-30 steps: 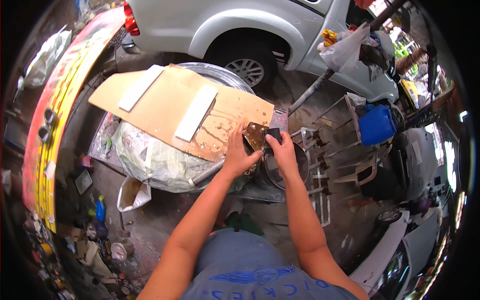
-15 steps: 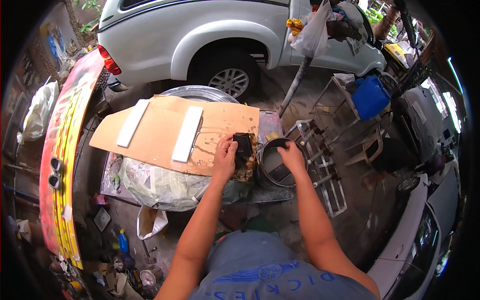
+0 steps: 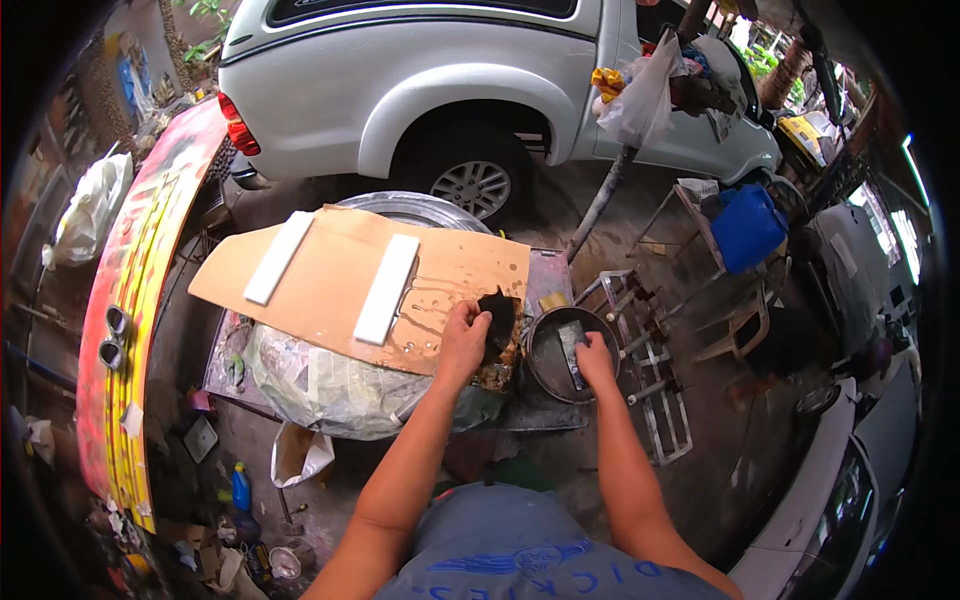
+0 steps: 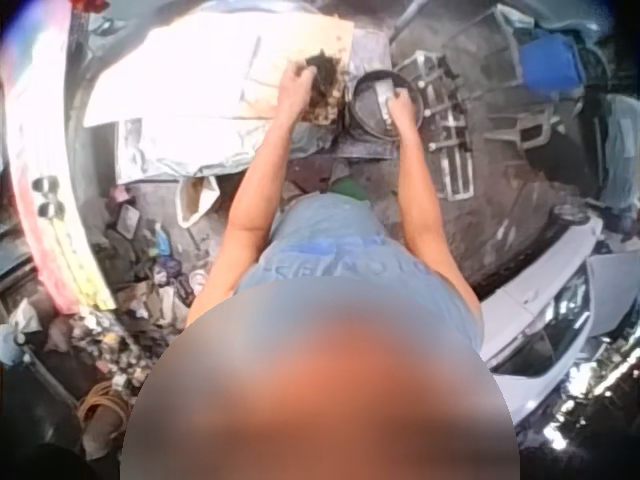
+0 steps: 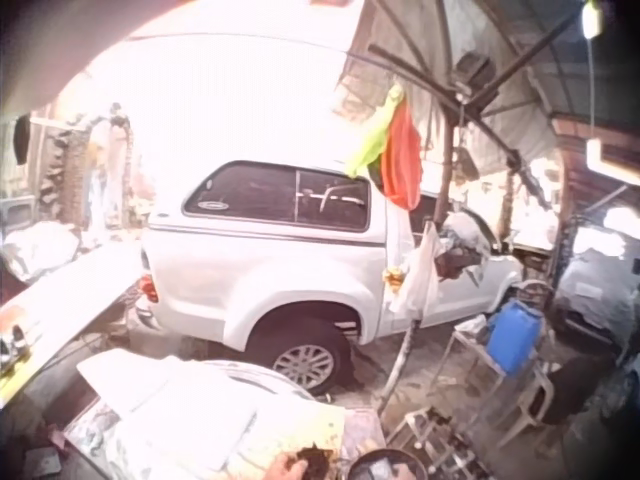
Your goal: The person is sanding a metal object with a sanding block after applying a substance.
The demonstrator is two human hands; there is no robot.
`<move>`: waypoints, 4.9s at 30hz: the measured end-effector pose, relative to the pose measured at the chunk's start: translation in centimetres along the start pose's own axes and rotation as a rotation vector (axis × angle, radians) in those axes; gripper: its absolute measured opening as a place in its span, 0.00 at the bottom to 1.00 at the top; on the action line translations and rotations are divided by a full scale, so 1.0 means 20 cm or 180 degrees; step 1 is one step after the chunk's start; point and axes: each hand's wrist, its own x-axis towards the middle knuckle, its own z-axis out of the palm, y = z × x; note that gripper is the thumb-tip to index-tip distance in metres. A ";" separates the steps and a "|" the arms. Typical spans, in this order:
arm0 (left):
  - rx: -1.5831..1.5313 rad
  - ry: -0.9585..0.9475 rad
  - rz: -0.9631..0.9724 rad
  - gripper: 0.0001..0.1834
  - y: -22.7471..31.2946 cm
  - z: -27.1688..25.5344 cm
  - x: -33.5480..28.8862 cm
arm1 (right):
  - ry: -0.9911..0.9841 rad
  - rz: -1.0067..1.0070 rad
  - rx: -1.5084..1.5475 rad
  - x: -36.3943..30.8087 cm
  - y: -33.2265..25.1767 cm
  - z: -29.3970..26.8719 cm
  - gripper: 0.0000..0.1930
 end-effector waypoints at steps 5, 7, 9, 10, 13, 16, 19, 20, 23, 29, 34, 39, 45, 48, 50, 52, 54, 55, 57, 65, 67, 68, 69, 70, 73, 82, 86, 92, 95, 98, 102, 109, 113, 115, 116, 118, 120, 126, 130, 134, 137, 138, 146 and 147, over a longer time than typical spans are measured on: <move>-0.0215 -0.0032 0.0020 0.10 -0.02 -0.05 -0.01 | 0.0190 -0.1425 0.1137 -0.31 -0.67 -0.14 0.23; -0.0461 -0.0064 0.0135 0.11 -0.02 -0.04 -0.01 | 0.0219 -0.1677 0.0666 -0.44 -0.84 -0.14 0.21; -0.0435 -0.0225 -0.0062 0.12 0.00 -0.02 -0.02 | 0.0433 -0.2060 0.0406 -0.47 -0.86 -0.10 0.19; -0.0453 -0.0218 -0.0059 0.12 0.00 -0.01 -0.02 | 0.0438 -0.2032 0.0339 -0.46 -0.86 -0.08 0.19; -0.0839 -0.0305 0.0071 0.16 -0.02 -0.01 -0.04 | 0.0419 -0.2001 0.0243 -0.44 -0.86 -0.05 0.18; -0.1249 -0.0491 0.0093 0.15 -0.03 -0.06 -0.05 | 0.0245 -0.1965 0.0297 -0.42 -0.88 -0.05 0.19; -0.1637 -0.0602 0.0192 0.14 -0.05 -0.11 -0.03 | -0.0036 -0.2132 0.0361 -0.42 -0.94 -0.08 0.21; -0.1616 -0.0706 0.0245 0.14 -0.05 -0.12 -0.02 | -0.0155 -0.2310 0.0358 -0.43 -0.96 -0.09 0.23; -0.1686 -0.0757 0.0260 0.14 -0.07 -0.14 0.01 | -0.0318 -0.2860 0.0194 -0.44 -1.01 -0.06 0.28; -0.1839 -0.0718 0.0203 0.14 -0.04 -0.15 0.01 | -0.0477 -0.2714 0.0255 -0.36 -0.99 -0.04 0.30; -0.1848 -0.0727 0.0293 0.13 -0.08 -0.11 -0.01 | -0.0599 -0.2540 0.0417 -0.32 -0.99 -0.09 0.27; 0.1072 0.1049 0.1708 0.26 -0.26 0.06 -0.03 | -0.0453 -0.2338 -0.1179 -0.31 -1.04 -0.11 0.24; 0.1787 0.1007 0.1573 0.54 -0.21 0.06 -0.12 | -0.0155 -0.2597 -0.1576 -0.34 -0.96 -0.08 0.26; 0.1812 0.0687 0.1366 0.52 -0.18 0.01 -0.14 | -0.0083 -0.2670 -0.1679 -0.42 -0.94 -0.06 0.27; 0.1782 0.0551 0.1109 0.46 -0.15 0.00 -0.12 | -0.0084 -0.2915 -0.1796 -0.50 -0.89 -0.06 0.22; 0.1871 0.0652 0.1247 0.43 -0.13 0.00 -0.12 | 0.0033 -0.2803 -0.1852 -0.40 -0.92 -0.06 0.20; 0.1906 0.0724 0.1397 0.39 -0.14 0.02 -0.13 | 0.0346 -0.2589 -0.1960 -0.28 -1.03 -0.07 0.16; 0.1869 0.0716 0.1392 0.39 -0.15 0.03 -0.13 | 0.0349 -0.2582 -0.1999 -0.30 -1.00 -0.07 0.16; 0.1906 0.0873 0.1425 0.38 -0.18 0.02 -0.11 | 0.0227 -0.3080 -0.1609 -0.37 -0.93 0.00 0.16; 0.1879 0.0884 0.1321 0.36 -0.17 0.02 -0.11 | 0.0112 -0.3118 -0.1640 -0.45 -0.97 0.04 0.19; 0.1896 0.0945 0.1444 0.36 -0.17 0.03 -0.12 | 0.0078 -0.2942 -0.1652 -0.37 -0.99 0.00 0.17; 0.1868 0.0977 0.1533 0.33 -0.17 0.03 -0.12 | 0.0131 -0.2725 -0.1846 -0.31 -1.06 0.00 0.19; 0.1864 0.0972 0.1524 0.33 -0.18 0.03 -0.13 | 0.0169 -0.2534 -0.2033 -0.27 -1.10 0.00 0.20; 0.1842 0.1003 0.1429 0.33 -0.20 0.04 -0.11 | 0.0306 -0.2913 -0.2074 -0.30 -1.07 0.04 0.18; 0.1890 0.0838 0.1267 0.36 -0.20 0.05 -0.09 | -0.0033 -0.3000 -0.1856 -0.33 -1.02 0.02 0.14; 0.1665 0.0881 0.1324 0.36 -0.16 0.00 -0.10 | 0.0101 -0.2796 -0.1826 -0.25 -1.13 0.05 0.19; 0.1642 0.0800 0.1346 0.37 -0.20 0.02 -0.11 | -0.0302 -0.2620 -0.1796 -0.33 -1.14 0.04 0.18; 0.1685 0.0644 0.1199 0.35 -0.20 0.02 -0.11 | -0.0218 -0.2642 -0.1791 -0.33 -1.09 0.05 0.19; 0.1760 0.1029 0.1652 0.34 -0.20 0.02 -0.09 | 0.0138 -0.2637 -0.1682 -0.21 -1.16 0.04 0.21; 0.1755 0.0809 0.1366 0.35 -0.22 0.03 -0.12 | -0.0239 -0.2876 -0.2002 -0.39 -1.05 0.03 0.16; 0.1738 0.0771 0.1451 0.36 -0.17 0.03 -0.10 | 0.0229 -0.2657 -0.1890 -0.23 -1.03 -0.02 0.20; 0.1830 0.0690 0.1348 0.39 -0.17 0.02 -0.11 | 0.0381 -0.2545 -0.1852 -0.23 -1.00 -0.06 0.18; 0.1894 0.0759 0.1377 0.39 -0.18 0.02 -0.10 | 0.0135 -0.3384 -0.1485 -0.40 -0.92 -0.02 0.19; 0.1911 0.0706 0.1310 0.39 -0.16 0.02 -0.11 | 0.0181 -0.2524 -0.1790 -0.25 -0.99 -0.07 0.22; 0.1910 0.0688 0.1318 0.39 -0.16 0.02 -0.11 | 0.0386 -0.2475 -0.1833 -0.24 -1.00 -0.06 0.23; 0.1941 0.0703 0.1296 0.39 -0.17 0.00 -0.10 | 0.0138 -0.2830 -0.1791 -0.39 -0.96 -0.01 0.21; 0.1933 0.0934 0.1424 0.40 -0.22 0.02 -0.10 | -0.0116 -0.3044 -0.1656 -0.44 -0.94 -0.02 0.19; 0.1879 0.0819 0.1405 0.41 -0.21 0.02 -0.09 | 0.0202 -0.2888 -0.1811 -0.40 -0.93 -0.03 0.20; 0.1922 0.0694 0.1257 0.41 -0.17 0.02 -0.10 | 0.0220 -0.2742 -0.1780 -0.27 -0.97 -0.08 0.15; 0.1975 0.0683 0.1294 0.42 -0.19 0.01 -0.10 | 0.0094 -0.3267 -0.1594 -0.48 -0.88 -0.02 0.17; 0.1857 0.0666 0.1360 0.41 -0.16 0.01 -0.12 | 0.0206 -0.2703 -0.1786 -0.27 -0.95 -0.10 0.18; 0.1774 0.0631 0.1335 0.41 -0.14 0.01 -0.12 | 0.0213 -0.2385 -0.1953 -0.22 -1.02 -0.13 0.19; 0.1772 0.0581 0.1018 0.41 -0.15 0.00 -0.09 | 0.0102 -0.3235 -0.1546 -0.39 -0.90 -0.07 0.20; 0.1758 0.0538 0.1019 0.41 -0.15 0.00 -0.08 | 0.0106 -0.3237 -0.1546 -0.37 -0.91 -0.06 0.20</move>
